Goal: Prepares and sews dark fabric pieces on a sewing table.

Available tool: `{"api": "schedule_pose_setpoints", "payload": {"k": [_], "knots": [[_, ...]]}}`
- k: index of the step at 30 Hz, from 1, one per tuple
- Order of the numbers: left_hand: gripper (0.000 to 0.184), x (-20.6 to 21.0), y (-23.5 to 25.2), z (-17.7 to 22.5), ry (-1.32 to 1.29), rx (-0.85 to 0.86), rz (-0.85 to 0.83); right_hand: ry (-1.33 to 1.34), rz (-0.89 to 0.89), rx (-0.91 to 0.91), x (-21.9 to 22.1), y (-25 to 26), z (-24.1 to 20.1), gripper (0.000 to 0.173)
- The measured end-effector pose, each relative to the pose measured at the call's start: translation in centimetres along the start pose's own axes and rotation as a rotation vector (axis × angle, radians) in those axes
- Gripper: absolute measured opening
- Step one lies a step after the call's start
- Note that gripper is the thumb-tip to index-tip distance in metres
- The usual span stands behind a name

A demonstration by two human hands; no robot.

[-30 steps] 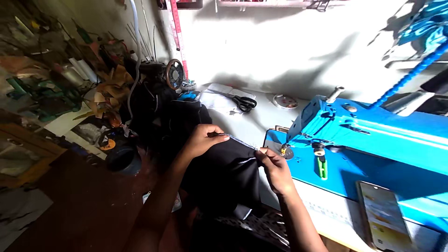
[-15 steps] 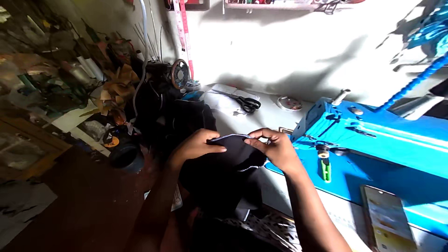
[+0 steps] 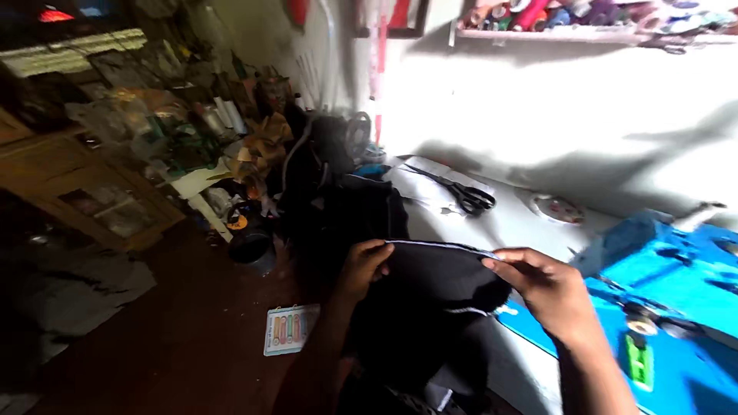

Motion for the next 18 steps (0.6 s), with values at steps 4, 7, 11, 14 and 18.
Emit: {"api": "schedule_pose_setpoints", "payload": {"k": [4,7,11,14,18], "knots": [[0.02,0.6,-0.7,1.1,-0.164,0.021,0.2,-0.046,-0.077,0.0,1.6,0.2,-1.3,0.016],[0.026,0.4,0.3,2.4,-0.12,0.239,0.316,-0.061,-0.128,0.007,3.5,0.8,-2.3,0.018],[0.027,0.9,2.3,7.1,0.186,0.661,0.404,0.024,-0.071,0.018,5.5,1.0,-4.4,0.016],[0.025,4.0,3.1,11.4,0.394,0.803,0.251,0.211,-0.008,0.136,5.9,-0.5,-5.8,0.014],[0.021,11.5,5.6,8.4,0.562,0.966,-0.251,0.463,0.211,0.516,6.1,-6.7,-4.3,0.013]]}}
Point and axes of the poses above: each hand's wrist, its own y-axis towards the middle knuckle, its own x-axis out of the palm, z = x × y, the point moved 2 cm from there along y, towards the middle knuckle, and after that the axes turned 10 degrees about z, right-handed, at the moved point
